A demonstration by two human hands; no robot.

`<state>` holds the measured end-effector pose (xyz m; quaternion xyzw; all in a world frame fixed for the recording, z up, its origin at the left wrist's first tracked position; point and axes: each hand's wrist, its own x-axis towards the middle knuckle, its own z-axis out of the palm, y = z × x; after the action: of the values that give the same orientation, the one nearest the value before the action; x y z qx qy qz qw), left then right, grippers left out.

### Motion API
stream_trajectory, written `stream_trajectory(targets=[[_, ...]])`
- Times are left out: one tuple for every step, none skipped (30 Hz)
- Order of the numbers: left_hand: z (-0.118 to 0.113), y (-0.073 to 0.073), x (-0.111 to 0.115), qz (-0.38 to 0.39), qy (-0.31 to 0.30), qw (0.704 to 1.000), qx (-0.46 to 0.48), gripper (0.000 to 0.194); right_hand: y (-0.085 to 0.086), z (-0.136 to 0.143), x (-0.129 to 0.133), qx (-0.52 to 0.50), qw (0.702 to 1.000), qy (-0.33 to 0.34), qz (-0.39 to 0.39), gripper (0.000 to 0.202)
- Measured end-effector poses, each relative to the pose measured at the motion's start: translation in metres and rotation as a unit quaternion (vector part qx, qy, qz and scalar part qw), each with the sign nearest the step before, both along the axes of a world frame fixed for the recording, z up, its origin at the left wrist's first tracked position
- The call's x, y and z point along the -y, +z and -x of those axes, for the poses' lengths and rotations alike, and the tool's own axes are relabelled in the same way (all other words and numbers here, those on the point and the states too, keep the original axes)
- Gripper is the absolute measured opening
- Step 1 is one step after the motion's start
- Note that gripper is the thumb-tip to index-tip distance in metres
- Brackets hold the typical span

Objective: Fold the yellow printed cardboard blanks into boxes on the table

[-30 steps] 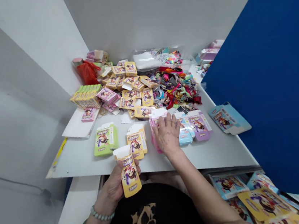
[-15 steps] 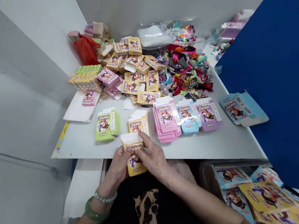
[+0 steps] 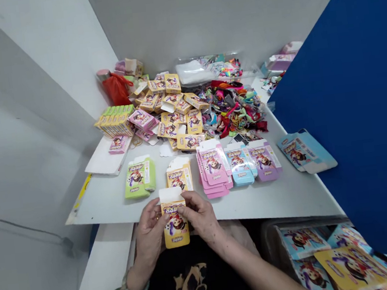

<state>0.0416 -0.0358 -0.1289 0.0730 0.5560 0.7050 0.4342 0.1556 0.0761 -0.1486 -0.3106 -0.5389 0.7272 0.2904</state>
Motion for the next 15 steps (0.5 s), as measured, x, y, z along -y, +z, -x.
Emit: stream_trajectory(targets=[[0.001,-0.001,0.0,0.0,-0.002,1.0,-0.01,0.056,-0.001,-0.001,-0.002,0.002,1.0,-0.004,0.003,0.037],[0.001,-0.002,0.0,-0.001,-0.008,1.0,-0.015,0.053,0.0,-0.001,-0.005,0.009,1.0,0.002,0.007,0.036],[0.002,-0.003,0.0,-0.004,-0.018,1.0,-0.012,0.05,0.0,-0.003,-0.007,0.019,1.0,0.018,0.013,0.035],[0.004,-0.004,0.0,-0.008,-0.041,0.999,0.004,0.047,0.001,-0.004,-0.009,0.03,0.998,0.043,0.02,0.032],[0.005,-0.005,0.001,-0.012,-0.065,0.998,0.02,0.044,0.002,-0.006,-0.01,0.04,0.996,0.072,0.027,0.029],[0.006,-0.005,0.003,-0.016,-0.09,0.995,0.03,0.041,0.004,-0.008,-0.01,0.045,0.993,0.099,0.038,0.029],[0.007,-0.004,0.004,-0.019,-0.115,0.993,0.036,0.038,0.005,-0.009,-0.011,0.045,0.99,0.121,0.053,0.03],[0.009,-0.003,0.006,-0.019,-0.14,0.989,0.04,0.037,0.006,-0.01,-0.01,0.041,0.987,0.135,0.072,0.033],[0.01,-0.001,0.007,-0.019,-0.164,0.985,0.043,0.038,0.007,-0.011,-0.01,0.036,0.985,0.143,0.093,0.035],[0.011,0.001,0.009,-0.016,-0.186,0.981,0.046,0.039,0.007,-0.011,-0.01,0.031,0.982,0.15,0.113,0.037],[0.012,0.003,0.01,-0.013,-0.203,0.978,0.049,0.039,0.007,-0.011,-0.009,0.028,0.979,0.155,0.129,0.039],[0.013,0.006,0.011,-0.009,-0.218,0.975,0.053,0.039,0.007,-0.011,-0.009,0.027,0.977,0.158,0.138,0.04],[0.013,0.007,0.011,-0.008,-0.227,0.972,0.056,0.039,0.007,-0.01,-0.009,0.03,0.977,0.16,0.139,0.04],[0.013,0.008,0.01,-0.007,-0.229,0.972,0.058,0.039,0.007,-0.009,-0.009,0.032,0.978,0.158,0.133,0.041],[0.013,0.009,0.01,-0.006,-0.224,0.973,0.06,0.039,0.008,-0.008,-0.009,0.033,0.979,0.155,0.125,0.041]])
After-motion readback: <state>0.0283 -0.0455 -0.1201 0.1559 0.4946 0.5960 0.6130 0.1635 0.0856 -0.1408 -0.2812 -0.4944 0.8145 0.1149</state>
